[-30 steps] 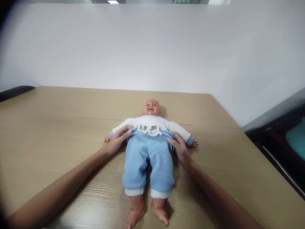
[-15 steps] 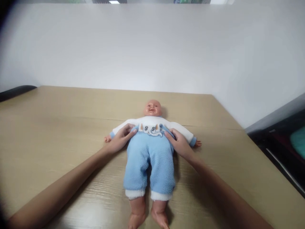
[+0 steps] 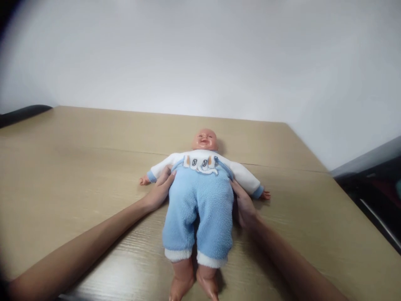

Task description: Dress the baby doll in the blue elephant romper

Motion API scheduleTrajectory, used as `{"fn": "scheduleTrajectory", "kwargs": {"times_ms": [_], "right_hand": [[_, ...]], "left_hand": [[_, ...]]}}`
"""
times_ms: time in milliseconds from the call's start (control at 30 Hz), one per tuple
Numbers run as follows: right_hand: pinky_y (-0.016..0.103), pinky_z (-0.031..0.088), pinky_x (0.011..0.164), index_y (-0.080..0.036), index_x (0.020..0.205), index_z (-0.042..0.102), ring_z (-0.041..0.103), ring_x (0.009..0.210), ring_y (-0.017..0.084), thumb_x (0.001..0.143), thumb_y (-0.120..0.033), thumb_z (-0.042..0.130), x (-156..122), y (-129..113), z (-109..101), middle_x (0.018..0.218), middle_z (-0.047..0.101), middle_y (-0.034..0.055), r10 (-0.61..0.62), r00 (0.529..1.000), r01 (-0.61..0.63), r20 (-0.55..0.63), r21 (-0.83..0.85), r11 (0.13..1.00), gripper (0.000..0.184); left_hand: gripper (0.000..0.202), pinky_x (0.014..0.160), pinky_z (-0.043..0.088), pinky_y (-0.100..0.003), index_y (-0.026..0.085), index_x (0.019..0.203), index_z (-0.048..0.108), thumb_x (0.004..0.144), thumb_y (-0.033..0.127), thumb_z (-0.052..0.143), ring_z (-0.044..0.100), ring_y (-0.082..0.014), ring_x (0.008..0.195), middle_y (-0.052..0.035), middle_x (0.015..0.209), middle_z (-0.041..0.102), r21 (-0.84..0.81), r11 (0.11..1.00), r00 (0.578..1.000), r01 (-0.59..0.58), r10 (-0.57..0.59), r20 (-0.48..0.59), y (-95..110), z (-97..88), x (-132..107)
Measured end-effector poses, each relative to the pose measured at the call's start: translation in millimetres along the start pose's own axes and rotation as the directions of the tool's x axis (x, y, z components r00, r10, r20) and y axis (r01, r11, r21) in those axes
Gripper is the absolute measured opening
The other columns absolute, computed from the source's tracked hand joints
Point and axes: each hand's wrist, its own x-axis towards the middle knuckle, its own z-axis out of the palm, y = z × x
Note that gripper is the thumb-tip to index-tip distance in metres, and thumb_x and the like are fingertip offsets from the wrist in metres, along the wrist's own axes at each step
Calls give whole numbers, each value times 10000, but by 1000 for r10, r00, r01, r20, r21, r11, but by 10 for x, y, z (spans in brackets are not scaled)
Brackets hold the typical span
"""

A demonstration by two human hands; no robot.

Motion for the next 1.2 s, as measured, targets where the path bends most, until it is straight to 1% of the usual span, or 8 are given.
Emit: {"fn": "scheduleTrajectory", "kwargs": {"times_ms": [233,367,600,800,900,967,1067,1200], "right_hand": [[523,622,1071,-323,1087,796,697,1304,390,812,-625,801,39,-19,27,1145,838,65,-44,998,46,-48,58,997,409],[512,588,1124,-304,1148,771,679,1346,362,871,-579,748,72,-34,12,1243,820,54,-103,995,103,6,18,995,391],[522,559,1140,-313,1277,739,676,1352,350,927,-607,660,149,3,-51,1312,798,61,-202,979,205,36,-87,975,464],[483,557,1065,-308,1170,731,694,1229,348,922,-600,679,169,-22,-106,1211,794,60,-219,975,221,31,-137,966,387],[444,555,934,-286,1046,711,681,994,311,944,-557,689,142,-108,-253,1011,757,49,-296,950,313,104,-349,883,291],[421,529,850,-277,1004,695,625,867,279,947,-493,716,128,-169,-367,926,712,38,-366,906,423,213,-521,742,224],[441,516,904,-270,1001,704,625,916,292,918,-399,761,123,-232,-463,976,718,52,-394,849,527,351,-618,583,164],[505,507,1069,-267,848,717,659,1029,339,841,-383,820,108,-243,-403,970,729,68,-385,868,496,313,-540,680,155]], "left_hand": [[367,950,508,-320,253,1105,474,1064,614,520,553,-197,1006,-40,1136,586,-120,991,990,-66,50,-131,-63,84,47],[344,861,488,-296,242,1091,517,1047,575,588,516,-177,907,-19,1028,579,-170,983,997,-67,58,-58,7,27,84],[395,884,454,-315,232,1068,570,1015,622,607,493,-190,904,-15,1007,556,-70,995,992,-74,81,96,83,-133,151],[339,899,421,-331,224,1012,582,1020,559,629,499,-196,911,-8,964,541,-157,986,980,-62,90,179,-34,-236,211],[288,957,420,-349,218,1083,582,1029,497,630,531,-214,998,-26,1037,575,-66,991,965,-114,127,230,-47,-321,213],[295,982,422,-361,211,1100,576,1036,496,621,534,-223,1027,-35,1060,573,59,981,947,-186,163,278,-41,-386,207],[339,935,430,-362,205,1075,561,1042,540,602,515,-222,978,-33,1033,550,241,939,933,-246,162,320,-25,-460,193],[381,922,443,-370,209,1036,535,1051,589,558,497,-215,938,-20,989,526,289,941,955,-177,93,282,8,-442,163]]}}
